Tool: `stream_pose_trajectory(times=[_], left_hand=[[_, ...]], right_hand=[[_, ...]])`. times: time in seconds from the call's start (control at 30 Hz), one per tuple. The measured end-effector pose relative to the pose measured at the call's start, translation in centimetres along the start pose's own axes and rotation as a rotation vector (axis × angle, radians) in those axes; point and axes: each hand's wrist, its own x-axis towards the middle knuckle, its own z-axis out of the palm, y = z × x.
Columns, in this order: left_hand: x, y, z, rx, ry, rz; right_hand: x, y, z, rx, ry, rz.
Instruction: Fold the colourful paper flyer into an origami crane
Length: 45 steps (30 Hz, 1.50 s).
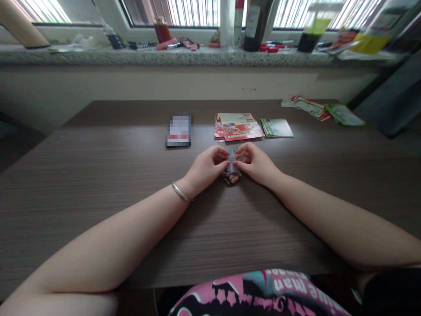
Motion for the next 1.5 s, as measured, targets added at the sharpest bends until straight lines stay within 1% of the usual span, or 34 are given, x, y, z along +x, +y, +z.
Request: stream_pose_trajectory(times=[0.13,0.23,0.4,0.5,0.6,0.8,1.23,1.37,1.5], left_hand=[[-0.2,0.5,-0.5,0.365,-0.076,0.18],[-0.3,0.7,-0.7,0.502,-0.106,0.308],[-0.4,0.8,-0.7,0.665,-0.14,0.386],[-0.4,1.0,-0.8,0.721,-0.17,0.422],[-0.6,1.3,-0.9,0.785,-0.21,0.428],[-0.9,1.5,-1.3,0.829,-0.279,0.439],[-1.4,2.0,-1.7,0.939,-0.391,0.542],[-1.7,2.5,-1.7,0.976,-0.406,0.528],[-1.7,2.6,-1.7,0.987,-0.416,0.512]], right_hand=[[0.5,0.1,-0.6,-0.206,0.028,-0.029],[0.6,-0.2,-1.0,-0.363,0.034,-0.058],[0.4,-0.5,-1.3,-0.672,-0.062,-0.233],[0.1,-0.6,-1.5,-0.794,-0.072,-0.252],[-0.2,-0.9,-1.6,-0.87,-0.108,-0.249],[-0.7,-1.6,-1.6,-0.947,-0.143,-0.236],[-0.9,-1.5,-1.7,-0.976,-0.174,-0.276],[-1.1,-1.4,-1.6,-0.991,-0.178,-0.298],[-0.8,-0.6,-1.8,-0.94,-0.195,-0.297]])
